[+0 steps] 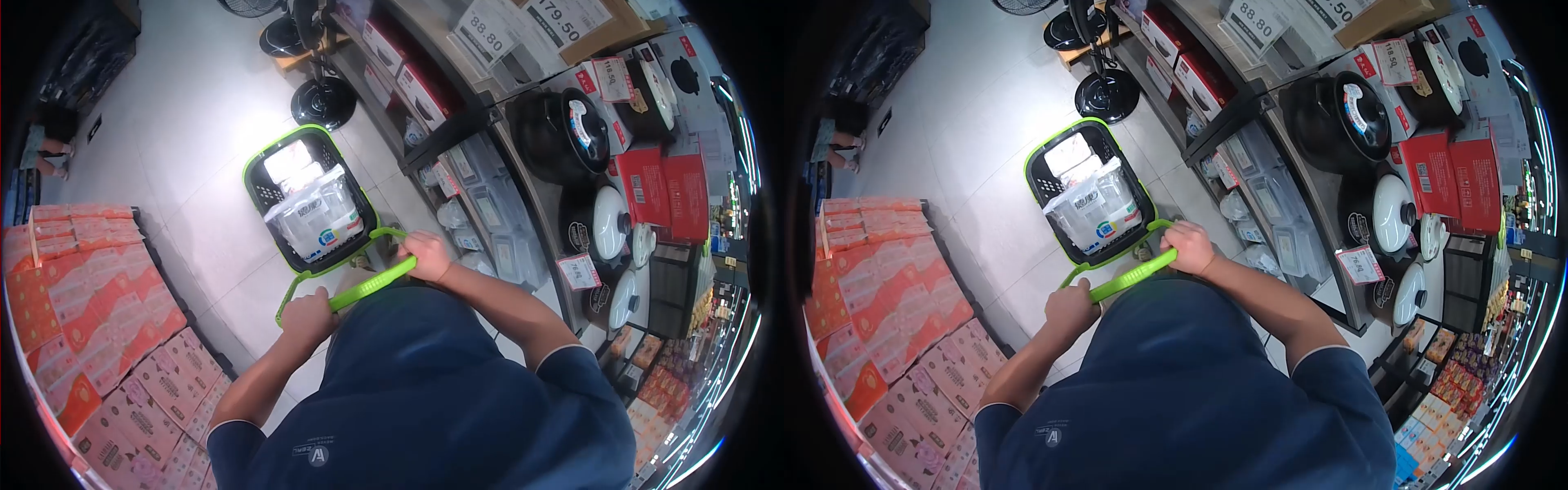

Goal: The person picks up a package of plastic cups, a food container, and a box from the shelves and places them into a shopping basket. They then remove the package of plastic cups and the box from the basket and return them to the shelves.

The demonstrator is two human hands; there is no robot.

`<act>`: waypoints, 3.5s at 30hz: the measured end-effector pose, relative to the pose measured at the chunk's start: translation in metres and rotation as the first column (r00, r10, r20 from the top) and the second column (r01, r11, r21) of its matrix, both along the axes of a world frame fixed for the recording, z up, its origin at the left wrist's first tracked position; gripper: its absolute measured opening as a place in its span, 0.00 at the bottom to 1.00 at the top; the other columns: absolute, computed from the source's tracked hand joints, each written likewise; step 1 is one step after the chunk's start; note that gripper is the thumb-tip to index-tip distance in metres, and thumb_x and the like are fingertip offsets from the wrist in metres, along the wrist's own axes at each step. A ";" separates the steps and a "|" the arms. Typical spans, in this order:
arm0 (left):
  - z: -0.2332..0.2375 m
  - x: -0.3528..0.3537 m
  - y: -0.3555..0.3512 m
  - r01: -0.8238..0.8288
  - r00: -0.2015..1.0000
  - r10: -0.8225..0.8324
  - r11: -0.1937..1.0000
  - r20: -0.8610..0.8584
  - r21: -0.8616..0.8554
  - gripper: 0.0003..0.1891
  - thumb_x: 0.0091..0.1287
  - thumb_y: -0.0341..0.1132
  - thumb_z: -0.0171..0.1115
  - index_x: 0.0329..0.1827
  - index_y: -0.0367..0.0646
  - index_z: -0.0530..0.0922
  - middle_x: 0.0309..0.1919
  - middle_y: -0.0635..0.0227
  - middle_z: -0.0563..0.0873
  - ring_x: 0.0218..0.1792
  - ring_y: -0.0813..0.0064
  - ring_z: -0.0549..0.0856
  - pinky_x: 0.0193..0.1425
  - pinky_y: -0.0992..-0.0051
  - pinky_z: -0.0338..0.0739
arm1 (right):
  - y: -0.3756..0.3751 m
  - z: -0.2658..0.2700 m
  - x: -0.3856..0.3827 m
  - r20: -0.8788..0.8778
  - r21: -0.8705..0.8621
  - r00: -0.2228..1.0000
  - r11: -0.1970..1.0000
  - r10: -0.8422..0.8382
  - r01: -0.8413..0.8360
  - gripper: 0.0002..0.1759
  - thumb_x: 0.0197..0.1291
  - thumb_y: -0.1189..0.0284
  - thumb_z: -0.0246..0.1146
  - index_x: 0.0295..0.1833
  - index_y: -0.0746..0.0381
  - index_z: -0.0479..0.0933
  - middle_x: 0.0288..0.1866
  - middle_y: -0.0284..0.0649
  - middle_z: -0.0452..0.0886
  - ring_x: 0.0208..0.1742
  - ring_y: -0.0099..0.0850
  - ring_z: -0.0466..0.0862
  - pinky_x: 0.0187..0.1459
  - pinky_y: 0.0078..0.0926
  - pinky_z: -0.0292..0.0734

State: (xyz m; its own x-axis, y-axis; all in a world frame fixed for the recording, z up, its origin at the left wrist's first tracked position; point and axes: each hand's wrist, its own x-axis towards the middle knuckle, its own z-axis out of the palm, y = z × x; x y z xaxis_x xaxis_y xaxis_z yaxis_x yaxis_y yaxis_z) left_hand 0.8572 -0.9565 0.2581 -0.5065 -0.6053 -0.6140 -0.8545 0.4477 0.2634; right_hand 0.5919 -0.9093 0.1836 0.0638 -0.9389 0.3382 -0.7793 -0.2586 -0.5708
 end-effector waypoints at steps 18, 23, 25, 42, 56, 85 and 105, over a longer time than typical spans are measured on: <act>-0.026 0.003 0.014 -0.187 0.982 0.178 0.946 -0.056 -0.264 0.06 0.48 0.32 0.58 0.24 0.42 0.70 0.16 0.52 0.79 0.21 0.48 0.80 0.29 0.54 0.76 | 0.046 -0.093 -0.115 -0.113 0.474 0.878 0.751 -0.466 0.459 0.32 0.40 0.76 0.61 0.57 0.69 0.65 0.52 0.52 0.71 0.52 0.51 0.72 0.57 0.39 0.67; -0.031 0.004 0.010 -0.128 0.992 0.116 0.951 -0.057 -0.283 0.06 0.48 0.30 0.58 0.23 0.42 0.69 0.16 0.51 0.78 0.21 0.47 0.79 0.28 0.53 0.74 | 0.114 -0.150 -0.231 0.339 0.941 -0.196 0.329 -0.920 0.083 0.28 0.56 0.63 0.59 0.60 0.62 0.64 0.56 0.47 0.72 0.52 0.44 0.76 0.46 0.42 0.73; -0.035 0.009 0.007 -0.109 0.994 0.097 0.955 -0.059 -0.276 0.06 0.48 0.30 0.57 0.22 0.42 0.69 0.16 0.51 0.78 0.21 0.46 0.79 0.28 0.53 0.74 | 0.137 -0.169 -0.262 0.526 0.847 -0.494 0.477 -0.692 0.235 0.26 0.59 0.62 0.58 0.60 0.62 0.62 0.57 0.44 0.71 0.51 0.43 0.77 0.45 0.42 0.73; -0.020 -0.020 -0.020 -0.259 0.931 0.224 0.962 0.289 0.087 0.07 0.54 0.37 0.59 0.31 0.45 0.77 0.27 0.53 0.82 0.35 0.52 0.82 0.39 0.58 0.75 | 0.158 -0.300 -0.356 0.677 0.652 -0.724 0.563 -0.131 0.507 0.30 0.61 0.48 0.44 0.61 0.56 0.69 0.63 0.37 0.70 0.65 0.41 0.66 0.61 0.48 0.61; -0.028 -0.024 -0.006 -0.313 0.902 0.284 0.949 0.324 0.040 0.11 0.55 0.42 0.60 0.35 0.44 0.77 0.30 0.53 0.83 0.37 0.52 0.82 0.40 0.59 0.75 | 0.099 -0.271 -0.367 0.673 0.692 -0.729 0.455 -0.126 0.560 0.29 0.61 0.50 0.48 0.60 0.58 0.69 0.61 0.40 0.71 0.63 0.40 0.67 0.59 0.46 0.63; -0.015 0.002 0.009 -0.419 0.908 0.401 0.857 -0.122 -0.300 0.07 0.51 0.30 0.60 0.25 0.36 0.73 0.20 0.49 0.79 0.26 0.50 0.81 0.30 0.63 0.74 | 0.166 -0.173 -0.291 0.778 0.611 -0.291 0.778 -0.557 0.143 0.11 0.64 0.74 0.52 0.26 0.61 0.68 0.25 0.40 0.74 0.31 0.32 0.76 0.41 0.32 0.75; -0.046 0.085 0.051 -0.492 0.716 0.304 0.859 -0.628 -0.145 0.05 0.46 0.29 0.64 0.22 0.41 0.75 0.21 0.59 0.78 0.29 0.56 0.78 0.35 0.62 0.70 | 0.008 -0.109 -0.119 0.579 0.813 -0.225 0.577 -0.783 0.086 0.06 0.61 0.74 0.50 0.31 0.61 0.68 0.25 0.35 0.72 0.25 0.26 0.73 0.24 0.21 0.69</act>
